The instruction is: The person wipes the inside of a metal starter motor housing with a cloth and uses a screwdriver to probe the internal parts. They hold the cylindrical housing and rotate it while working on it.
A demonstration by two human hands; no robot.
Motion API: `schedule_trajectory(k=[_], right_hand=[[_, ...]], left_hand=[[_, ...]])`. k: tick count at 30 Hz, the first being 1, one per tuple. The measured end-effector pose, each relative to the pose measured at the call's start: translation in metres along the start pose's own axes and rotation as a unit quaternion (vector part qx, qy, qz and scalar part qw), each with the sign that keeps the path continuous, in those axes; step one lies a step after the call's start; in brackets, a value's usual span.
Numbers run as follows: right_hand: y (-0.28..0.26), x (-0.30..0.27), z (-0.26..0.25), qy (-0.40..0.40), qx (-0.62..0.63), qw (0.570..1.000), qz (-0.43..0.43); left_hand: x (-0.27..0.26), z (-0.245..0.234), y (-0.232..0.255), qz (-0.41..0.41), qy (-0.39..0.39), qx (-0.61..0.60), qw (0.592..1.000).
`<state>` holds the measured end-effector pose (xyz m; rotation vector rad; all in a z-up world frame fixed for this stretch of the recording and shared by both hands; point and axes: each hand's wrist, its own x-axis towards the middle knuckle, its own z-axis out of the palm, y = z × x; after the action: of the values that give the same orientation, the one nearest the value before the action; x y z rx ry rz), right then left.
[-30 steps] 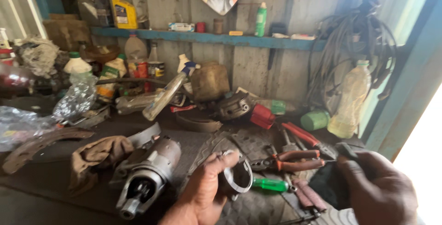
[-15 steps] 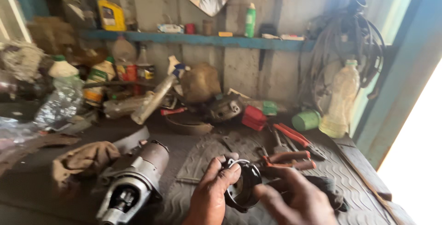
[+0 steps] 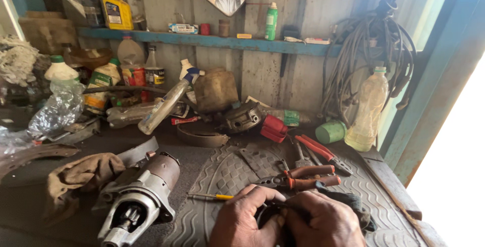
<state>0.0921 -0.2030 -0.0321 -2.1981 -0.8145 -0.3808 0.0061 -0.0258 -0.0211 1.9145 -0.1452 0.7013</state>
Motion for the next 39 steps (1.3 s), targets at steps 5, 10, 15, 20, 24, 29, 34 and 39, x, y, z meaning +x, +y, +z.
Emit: schedule_trajectory(k=[5,10,15,20,24,29,34,39], right_hand=[[-0.014,-0.001,-0.007,0.009,-0.002,0.998,-0.057],[-0.038,0.001,-0.011,-0.010,-0.036,0.999,0.015],[-0.026,0.004,-0.004,-0.051,-0.071,0.996,-0.003],[-0.011,0.004,0.005,-0.045,-0.056,0.996,-0.049],[-0.006,0.005,0.007,-0.046,-0.022,0.997,-0.062],[-0.009,0.007,0.006,-0.065,-0.015,0.998,0.023],[-0.015,0.009,0.004,-0.081,-0.046,0.992,0.086],[-0.018,0.010,0.002,-0.107,-0.033,0.989,0.095]], left_hand=[[-0.001,-0.008,-0.004,0.076,-0.009,0.042,0.996],[-0.001,-0.013,0.006,0.026,-0.028,0.092,0.995],[0.000,-0.015,0.014,-0.028,-0.057,0.159,0.985],[0.003,-0.009,0.002,-0.053,-0.058,0.150,0.985],[0.004,-0.006,-0.015,-0.026,-0.057,0.136,0.989],[0.007,-0.009,-0.024,-0.022,-0.080,0.116,0.990],[0.007,-0.008,-0.013,-0.108,-0.084,0.135,0.981],[0.012,-0.011,-0.012,-0.050,-0.087,0.117,0.988]])
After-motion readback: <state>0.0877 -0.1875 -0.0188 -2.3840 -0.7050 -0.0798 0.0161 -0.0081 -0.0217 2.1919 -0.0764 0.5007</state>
